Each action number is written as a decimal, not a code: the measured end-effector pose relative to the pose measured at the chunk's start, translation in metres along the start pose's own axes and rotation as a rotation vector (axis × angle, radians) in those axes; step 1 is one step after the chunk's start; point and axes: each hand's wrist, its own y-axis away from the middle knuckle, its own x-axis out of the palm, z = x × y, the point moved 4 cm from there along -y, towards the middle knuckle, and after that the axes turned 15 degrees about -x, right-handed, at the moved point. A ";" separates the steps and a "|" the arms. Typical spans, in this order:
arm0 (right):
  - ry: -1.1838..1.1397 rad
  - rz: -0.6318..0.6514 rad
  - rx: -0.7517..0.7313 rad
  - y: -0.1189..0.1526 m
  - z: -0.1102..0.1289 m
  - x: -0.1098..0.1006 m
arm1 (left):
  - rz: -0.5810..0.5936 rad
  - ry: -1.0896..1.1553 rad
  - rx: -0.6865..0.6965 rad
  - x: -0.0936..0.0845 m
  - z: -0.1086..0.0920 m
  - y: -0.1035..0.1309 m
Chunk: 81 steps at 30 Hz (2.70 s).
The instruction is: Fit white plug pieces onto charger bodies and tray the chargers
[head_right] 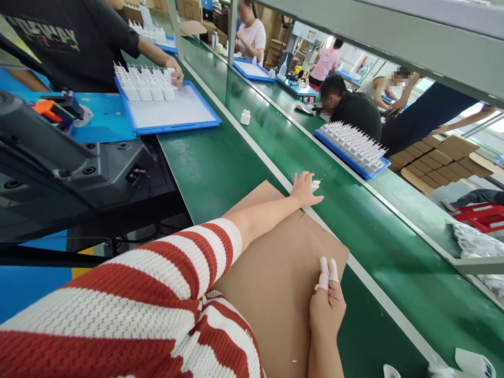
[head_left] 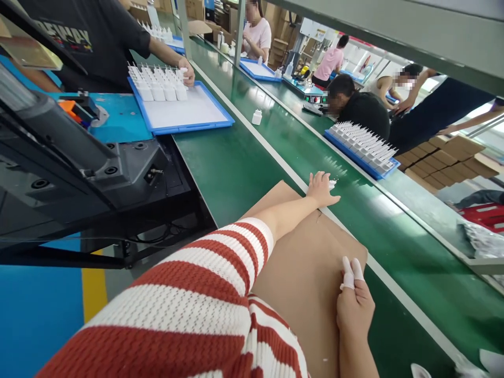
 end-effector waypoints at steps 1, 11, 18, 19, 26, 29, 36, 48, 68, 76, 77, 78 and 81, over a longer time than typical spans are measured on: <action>-0.002 -0.010 -0.003 0.000 -0.001 0.000 | -0.051 0.031 -0.011 -0.004 0.000 0.002; 0.028 0.064 -0.072 -0.002 -0.008 0.002 | 0.128 0.097 0.525 -0.025 -0.058 0.068; 0.119 0.162 -0.341 -0.005 -0.029 0.013 | 0.662 -0.027 1.065 -0.009 -0.043 0.201; 0.128 0.173 -0.410 -0.005 -0.030 0.015 | 0.631 -0.047 1.113 -0.006 -0.035 0.210; 0.358 0.251 -0.288 -0.001 -0.037 0.009 | 0.371 -0.035 1.234 0.006 -0.020 0.217; 0.457 0.275 -0.265 0.001 -0.033 0.005 | 0.300 -0.028 1.198 0.007 -0.022 0.214; 0.652 0.264 -0.374 0.005 -0.025 0.001 | 0.312 0.086 1.101 0.016 -0.028 0.208; 0.636 0.287 -0.571 0.017 -0.020 -0.005 | 0.449 0.071 0.993 0.037 -0.037 0.208; 0.627 0.189 -0.653 0.012 0.037 0.042 | 0.666 0.089 0.858 -0.020 -0.003 0.183; 0.535 0.061 -0.581 -0.006 0.065 0.031 | 0.705 0.157 0.759 -0.010 -0.011 0.161; 0.539 0.033 -0.554 -0.008 0.065 0.029 | 0.701 0.158 0.743 -0.008 -0.012 0.158; 0.548 0.005 -0.525 -0.009 0.064 0.026 | 0.695 0.156 0.729 -0.007 -0.013 0.156; 0.588 -0.099 -0.405 -0.012 0.053 0.009 | 0.653 0.133 0.694 -0.005 -0.015 0.151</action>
